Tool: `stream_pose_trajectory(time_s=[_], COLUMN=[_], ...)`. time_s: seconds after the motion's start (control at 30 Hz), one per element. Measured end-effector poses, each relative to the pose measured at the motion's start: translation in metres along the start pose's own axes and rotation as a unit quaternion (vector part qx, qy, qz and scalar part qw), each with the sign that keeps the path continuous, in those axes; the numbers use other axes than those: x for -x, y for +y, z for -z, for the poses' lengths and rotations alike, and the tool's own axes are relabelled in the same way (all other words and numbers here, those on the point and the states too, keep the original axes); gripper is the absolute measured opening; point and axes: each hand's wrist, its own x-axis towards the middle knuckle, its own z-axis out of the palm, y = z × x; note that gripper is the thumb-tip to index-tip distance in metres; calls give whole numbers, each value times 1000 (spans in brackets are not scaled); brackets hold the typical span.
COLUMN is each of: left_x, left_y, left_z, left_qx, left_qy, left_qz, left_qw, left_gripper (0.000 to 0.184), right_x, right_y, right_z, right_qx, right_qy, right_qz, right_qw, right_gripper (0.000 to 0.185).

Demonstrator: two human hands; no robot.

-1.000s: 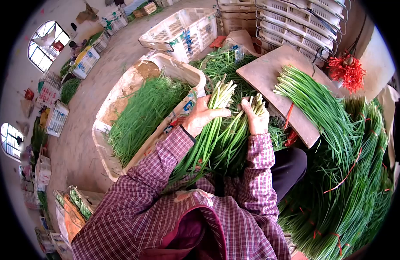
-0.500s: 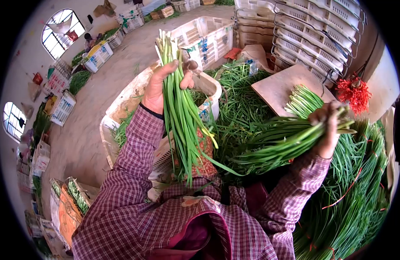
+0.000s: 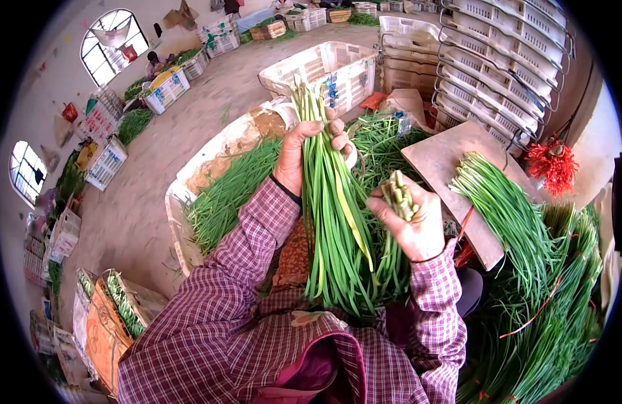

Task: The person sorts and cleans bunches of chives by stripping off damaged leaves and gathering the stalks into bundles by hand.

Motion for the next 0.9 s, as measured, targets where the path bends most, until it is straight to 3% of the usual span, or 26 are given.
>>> stream_pose_trajectory(time_s=[0.1, 0.43, 0.53, 0.57, 0.63, 0.8, 0.9], left_x=[1, 5, 8, 10, 16, 22, 25], left_y=[-6, -15, -15, -14, -12, -12, -8], left_z=[1, -1, -2, -3, -11, -12, 6], left_qx=[-25, -91, -117, -116, -176, -368, -288], left_qy=[1, -1, 30, 30, 105, 68, 83], left_qz=[-4, 17, 30, 30, 89, 95, 107], left_qw=[1000, 996, 992, 992, 975, 922, 948], left_gripper=[29, 32, 34, 34, 38, 42, 40], right_x=[-1, -8, -9, -8, -7, -4, 9], right_y=[-6, -1, 6, 5, 3, 7, -3], right_z=[-13, -29, -24, -21, -12, 15, 39], right_qx=[-38, 160, -26, -25, -186, -302, -364], right_qy=[2, 43, 25, 25, -57, -112, -78], right_qz=[-4, -1, -30, -31, -84, -123, -163], right_qw=[999, 986, 999, 999, 977, 939, 913], right_gripper=[25, 29, 22, 22, 15, 12, 13])
